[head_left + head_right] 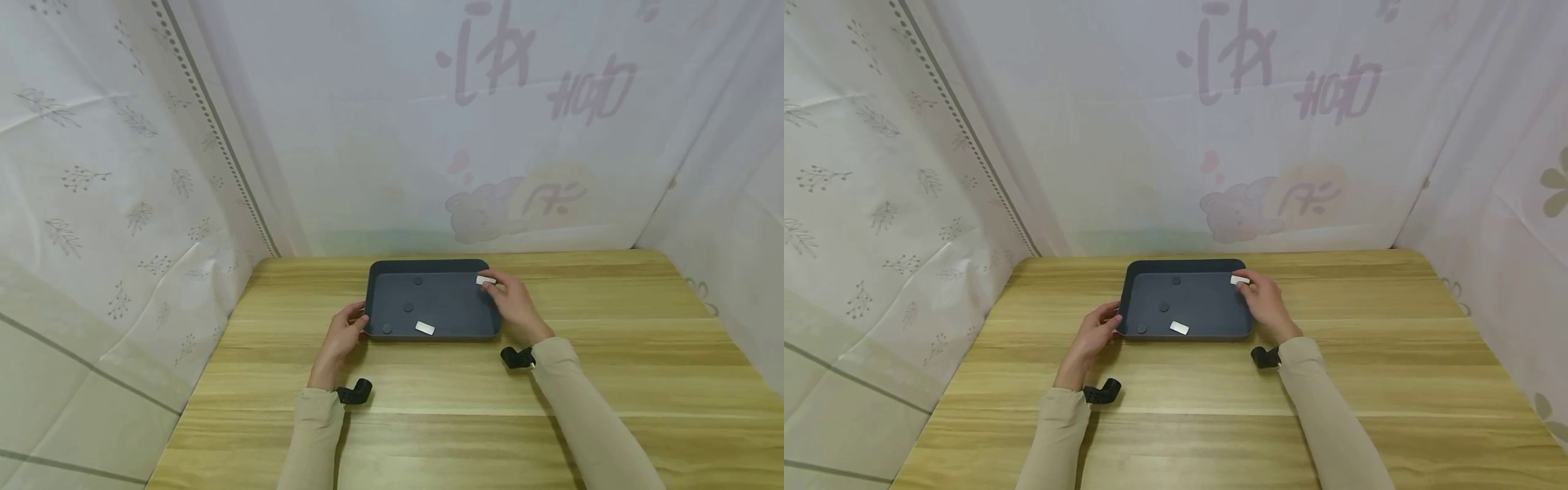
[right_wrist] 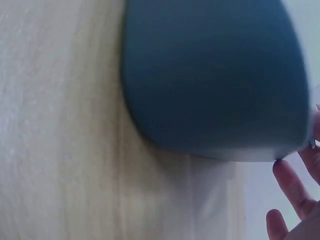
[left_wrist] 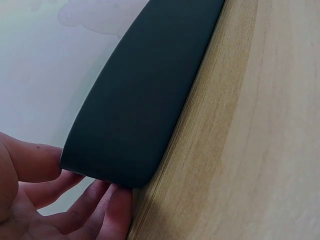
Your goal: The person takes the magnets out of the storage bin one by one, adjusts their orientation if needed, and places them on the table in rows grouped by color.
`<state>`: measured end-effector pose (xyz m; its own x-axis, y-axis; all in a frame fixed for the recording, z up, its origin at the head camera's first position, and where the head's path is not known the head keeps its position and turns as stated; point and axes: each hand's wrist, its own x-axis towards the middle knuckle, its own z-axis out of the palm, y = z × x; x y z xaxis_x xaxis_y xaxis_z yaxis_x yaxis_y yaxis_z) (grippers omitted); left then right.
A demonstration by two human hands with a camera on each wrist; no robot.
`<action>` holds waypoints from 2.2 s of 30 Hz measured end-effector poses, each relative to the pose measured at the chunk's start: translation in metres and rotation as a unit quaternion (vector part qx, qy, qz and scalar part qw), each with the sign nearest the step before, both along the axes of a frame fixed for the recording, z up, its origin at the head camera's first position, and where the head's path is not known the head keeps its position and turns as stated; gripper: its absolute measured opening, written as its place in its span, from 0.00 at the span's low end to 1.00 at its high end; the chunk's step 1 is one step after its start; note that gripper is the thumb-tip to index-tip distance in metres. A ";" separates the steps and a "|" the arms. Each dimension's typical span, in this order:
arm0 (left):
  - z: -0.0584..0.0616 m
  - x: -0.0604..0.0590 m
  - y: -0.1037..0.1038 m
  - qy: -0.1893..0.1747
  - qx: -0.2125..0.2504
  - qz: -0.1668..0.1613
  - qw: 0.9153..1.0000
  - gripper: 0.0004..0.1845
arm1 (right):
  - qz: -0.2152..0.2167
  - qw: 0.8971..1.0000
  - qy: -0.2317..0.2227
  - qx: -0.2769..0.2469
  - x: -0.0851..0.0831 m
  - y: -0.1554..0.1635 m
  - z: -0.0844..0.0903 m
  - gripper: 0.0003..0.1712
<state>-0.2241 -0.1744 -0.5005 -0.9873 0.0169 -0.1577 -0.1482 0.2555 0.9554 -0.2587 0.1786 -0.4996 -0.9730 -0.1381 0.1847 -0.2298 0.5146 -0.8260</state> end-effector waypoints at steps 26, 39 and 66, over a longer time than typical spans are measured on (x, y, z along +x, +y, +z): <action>-0.001 0.000 0.000 0.002 0.002 -0.001 1.000 0.22 | -0.004 0.997 -0.038 -0.068 0.004 0.030 0.013 0.23; -0.002 0.000 -0.001 0.000 0.002 0.000 1.000 0.22 | -0.011 0.997 -0.039 -0.060 0.007 0.055 0.015 0.24; -0.002 -0.001 -0.002 -0.003 0.005 -0.004 1.000 0.23 | -0.015 0.996 -0.074 -0.051 0.006 0.093 0.002 0.20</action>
<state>-0.2255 -0.1765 -0.5021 -0.9860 0.0272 -0.1643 -0.1527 0.2466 0.9570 -0.2528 0.2720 -0.4979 -0.9940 -0.0965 0.0515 -0.0883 0.4306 -0.8982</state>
